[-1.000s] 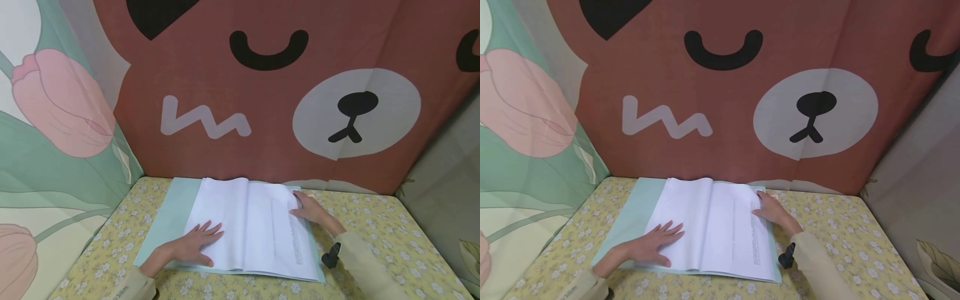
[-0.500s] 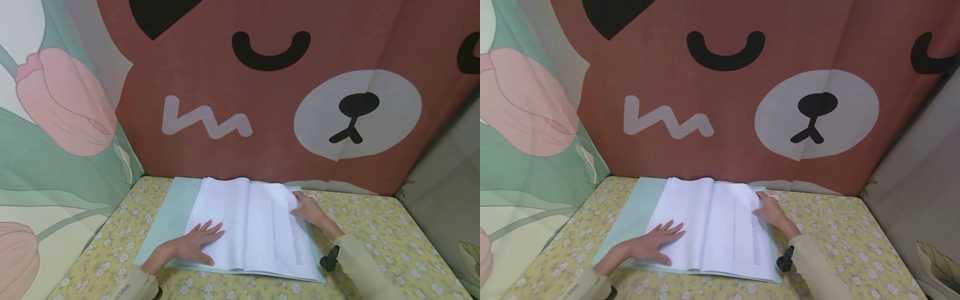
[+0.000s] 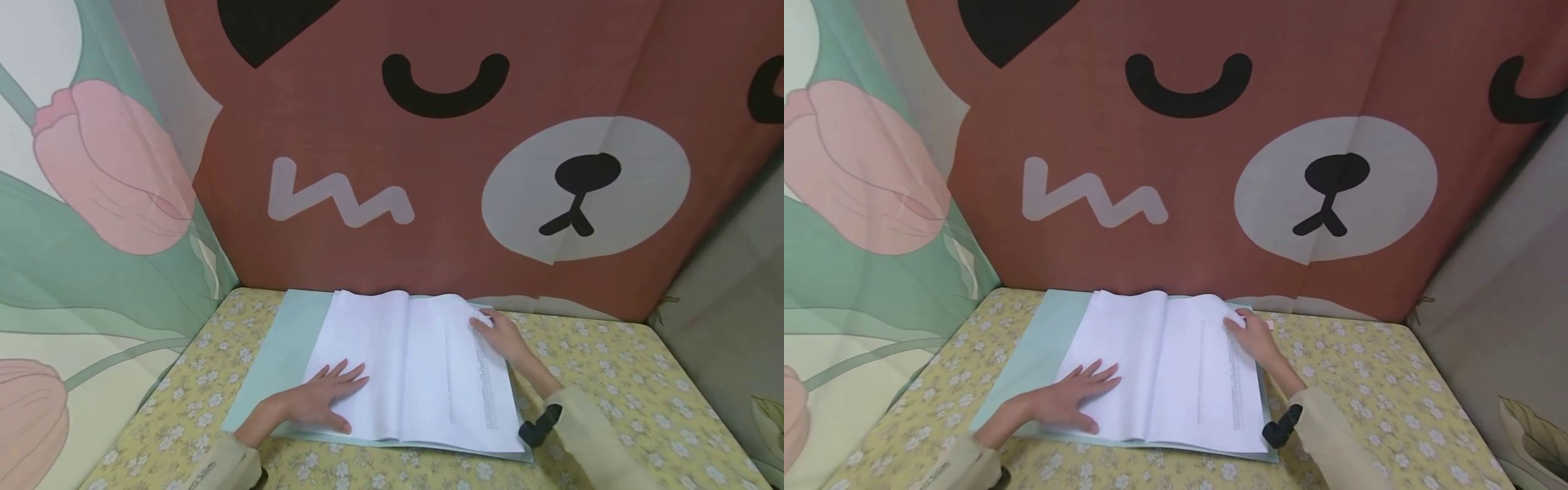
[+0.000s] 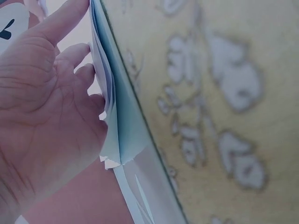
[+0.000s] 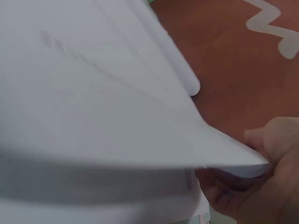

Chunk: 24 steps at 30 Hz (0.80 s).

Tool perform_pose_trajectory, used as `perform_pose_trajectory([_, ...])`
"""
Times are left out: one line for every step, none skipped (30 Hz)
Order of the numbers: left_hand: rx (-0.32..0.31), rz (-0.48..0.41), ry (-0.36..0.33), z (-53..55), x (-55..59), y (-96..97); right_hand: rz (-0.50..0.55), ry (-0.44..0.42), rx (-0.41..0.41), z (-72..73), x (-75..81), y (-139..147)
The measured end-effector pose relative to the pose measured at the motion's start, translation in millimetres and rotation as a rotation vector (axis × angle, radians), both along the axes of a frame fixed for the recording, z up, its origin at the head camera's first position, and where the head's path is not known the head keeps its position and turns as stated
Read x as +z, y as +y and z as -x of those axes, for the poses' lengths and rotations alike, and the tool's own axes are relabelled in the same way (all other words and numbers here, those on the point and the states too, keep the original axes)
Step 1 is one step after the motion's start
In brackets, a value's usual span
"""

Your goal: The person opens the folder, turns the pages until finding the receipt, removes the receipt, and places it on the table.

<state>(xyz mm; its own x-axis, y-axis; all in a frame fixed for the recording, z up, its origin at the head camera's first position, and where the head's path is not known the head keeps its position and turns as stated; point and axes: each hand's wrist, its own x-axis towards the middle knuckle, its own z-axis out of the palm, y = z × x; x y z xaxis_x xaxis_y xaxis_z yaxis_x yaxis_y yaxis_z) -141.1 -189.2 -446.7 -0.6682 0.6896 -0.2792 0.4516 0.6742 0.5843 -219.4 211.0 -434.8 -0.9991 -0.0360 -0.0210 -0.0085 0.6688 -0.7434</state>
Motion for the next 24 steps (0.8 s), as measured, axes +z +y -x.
perform_pose_trajectory([-0.002, 0.0, 0.0, 0.1, -0.1, -0.2, 0.03, -0.027, -0.009, -1.0, 2.7, 1])
perform_pose_trajectory([-0.002, -0.001, -0.003, 0.1, -0.3, -0.4, 0.07, -0.056, -0.014, -2.4, 5.8, 2])
perform_pose_trajectory([-0.002, -0.001, -0.004, 0.2, -0.1, -0.7, 0.106, -0.083, -0.018, -3.8, 9.0, 2])
perform_pose_trajectory([-0.003, -0.003, -0.009, 0.2, -0.3, -1.0, 0.149, -0.108, -0.027, -5.2, 11.9, 3])
perform_pose_trajectory([-0.004, -0.004, -0.012, 0.3, -0.4, -1.3, 0.186, -0.129, -0.033, -6.7, 14.7, 5])
perform_pose_trajectory([-0.007, -0.004, -0.009, 0.2, -0.2, -1.7, 0.213, -0.139, -0.041, -7.9, 17.0, 6])
perform_pose_trajectory([-0.005, -0.006, -0.013, 0.3, -0.2, -1.8, 0.242, -0.143, -0.045, -9.0, 19.1, 7])
perform_pose_trajectory([-0.004, -0.008, -0.017, 0.4, -0.1, -1.9, 0.264, -0.142, -0.049, -9.8, 20.5, 9])
perform_pose_trajectory([-0.004, -0.009, -0.019, 0.5, 0.3, -1.7, 0.281, -0.132, -0.056, -10.3, 21.3, 10])
perform_pose_trajectory([-0.002, -0.012, -0.021, 0.6, 0.1, -1.7, 0.302, -0.122, -0.065, -10.4, 21.4, 12])
perform_pose_trajectory([-0.003, -0.012, -0.02, 0.8, 0.0, -1.5, 0.321, -0.112, -0.073, -10.3, 21.1, 14])
perform_pose_trajectory([-0.004, -0.012, -0.02, 1.0, -0.1, -1.4, 0.345, -0.101, -0.082, -10.0, 20.6, 15])
perform_pose_trajectory([-0.002, -0.015, -0.025, 1.3, -0.2, -1.1, 0.372, -0.094, -0.083, -9.9, 20.2, 17])
perform_pose_trajectory([-0.007, -0.015, -0.021, 1.5, 0.0, -0.9, 0.395, -0.089, -0.088, -9.5, 19.6, 18])
perform_pose_trajectory([-0.011, -0.015, -0.018, 1.6, 0.0, -0.8, 0.416, -0.085, -0.092, -9.2, 19.2, 19])
perform_pose_trajectory([-0.014, -0.016, -0.018, 1.6, -0.1, -0.8, 0.439, -0.084, -0.095, -8.8, 19.0, 20])
perform_pose_trajectory([-0.017, -0.018, -0.016, 1.6, -0.1, -0.7, 0.46, -0.086, -0.097, -8.6, 19.1, 20])
perform_pose_trajectory([-0.018, -0.02, -0.016, 1.5, 0.1, -0.5, 0.476, -0.088, -0.096, -8.3, 19.5, 20])
perform_pose_trajectory([-0.016, -0.022, -0.017, 1.2, 0.1, -0.3, 0.488, -0.095, -0.096, -8.1, 19.9, 20])
perform_pose_trajectory([-0.013, -0.025, -0.02, 1.0, 0.2, 0.0, 0.5, -0.104, -0.105, -7.7, 20.5, 20])
perform_pose_trajectory([-0.009, -0.028, -0.022, 1.0, -0.3, 0.1, 0.51, -0.113, -0.107, -7.5, 21.5, 19])
perform_pose_trajectory([-0.004, -0.028, -0.024, 1.0, -0.7, 0.4, 0.52, -0.124, -0.109, -7.2, 22.5, 18])
perform_pose_trajectory([0.0, -0.028, -0.022, 1.1, -1.1, 0.6, 0.528, -0.133, -0.112, -6.9, 23.5, 17])
perform_pose_trajectory([0.004, -0.026, -0.021, 1.1, -1.5, 0.9, 0.537, -0.143, -0.113, -6.7, 24.6, 16])
